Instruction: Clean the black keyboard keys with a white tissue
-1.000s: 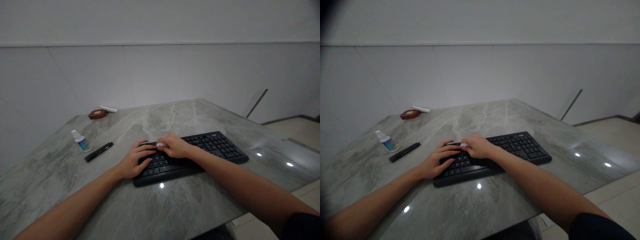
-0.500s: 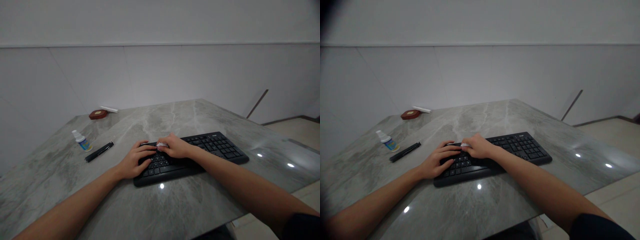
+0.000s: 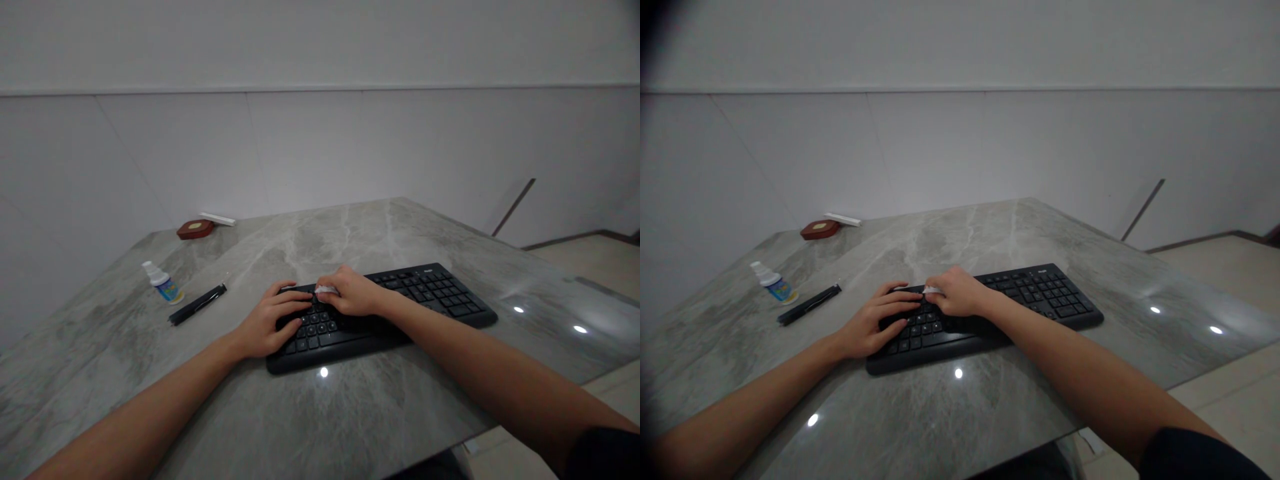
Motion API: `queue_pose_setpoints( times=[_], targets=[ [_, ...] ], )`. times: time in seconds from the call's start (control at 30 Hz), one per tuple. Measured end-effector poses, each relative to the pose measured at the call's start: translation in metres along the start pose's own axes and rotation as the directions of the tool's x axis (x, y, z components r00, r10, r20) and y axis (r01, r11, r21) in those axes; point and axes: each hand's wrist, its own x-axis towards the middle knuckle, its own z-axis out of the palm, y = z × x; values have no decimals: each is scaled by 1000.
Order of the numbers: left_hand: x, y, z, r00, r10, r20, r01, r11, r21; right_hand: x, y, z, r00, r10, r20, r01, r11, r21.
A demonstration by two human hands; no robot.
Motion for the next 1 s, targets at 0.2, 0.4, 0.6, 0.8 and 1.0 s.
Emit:
queue_pose_setpoints(
  times=[0.2, 0.4, 0.6, 0.8, 1.0],
  targets=[
    [0, -1, 1, 1000, -1, 3, 1, 1000, -6, -1, -1, 0, 1000, 3, -18, -2, 1000, 19],
    [1, -1, 1, 1000, 9, 9, -9, 1000, 2, 1, -3, 2, 999, 42, -33, -43, 999, -29],
    [1, 0, 0, 1000, 7, 0, -7, 1000, -2, 1, -1, 1, 1000, -10, 21, 9, 999, 42],
    [1, -1, 1, 1000, 7, 9, -7, 1000, 4, 0, -1, 1, 1000, -13, -27, 13, 1000, 2],
    [-1, -2, 2, 1000, -8, 10, 8, 1000, -1, -2, 4, -2, 990, -135, 26, 135, 990, 30]
  ],
)
